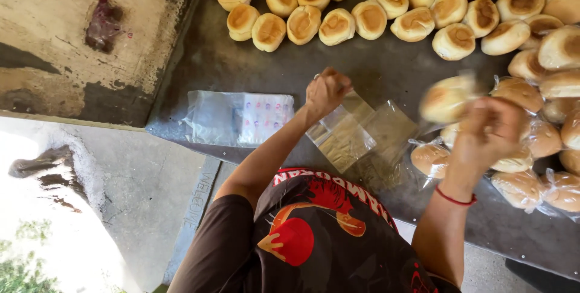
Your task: The person opens clear plastic bags by hand, inserts baked bread rolls into individual bags one at a time, and places the packaged bread rolls on the table.
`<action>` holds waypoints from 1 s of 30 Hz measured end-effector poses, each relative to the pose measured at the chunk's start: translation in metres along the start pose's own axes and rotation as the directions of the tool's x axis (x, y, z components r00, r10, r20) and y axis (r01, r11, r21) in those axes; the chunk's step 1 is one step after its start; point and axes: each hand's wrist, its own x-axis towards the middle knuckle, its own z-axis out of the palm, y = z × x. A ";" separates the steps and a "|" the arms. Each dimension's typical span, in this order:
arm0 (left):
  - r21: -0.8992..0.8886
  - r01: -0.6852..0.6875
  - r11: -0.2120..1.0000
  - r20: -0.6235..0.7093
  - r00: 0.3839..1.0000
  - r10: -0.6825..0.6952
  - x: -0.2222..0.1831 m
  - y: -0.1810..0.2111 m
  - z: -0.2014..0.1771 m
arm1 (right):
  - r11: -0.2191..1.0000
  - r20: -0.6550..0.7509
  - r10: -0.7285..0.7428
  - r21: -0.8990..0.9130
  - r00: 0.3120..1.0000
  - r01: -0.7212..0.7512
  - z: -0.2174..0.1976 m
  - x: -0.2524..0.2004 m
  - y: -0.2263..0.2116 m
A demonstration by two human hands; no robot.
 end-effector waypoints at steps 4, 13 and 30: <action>0.178 0.032 0.983 0.150 0.987 -0.059 -0.013 -0.038 0.041 | 0.990 -0.051 -0.112 -0.098 0.992 0.106 -0.020 0.003 -0.003; -0.336 -0.047 0.941 0.034 0.998 0.062 -0.005 -0.006 -0.013 | 0.979 0.251 0.154 0.094 0.956 -0.183 0.040 -0.021 0.023; -0.628 0.334 0.702 0.367 0.923 -0.111 -0.018 0.032 -0.041 | 0.885 0.540 0.238 0.222 0.807 -0.409 0.099 -0.020 0.055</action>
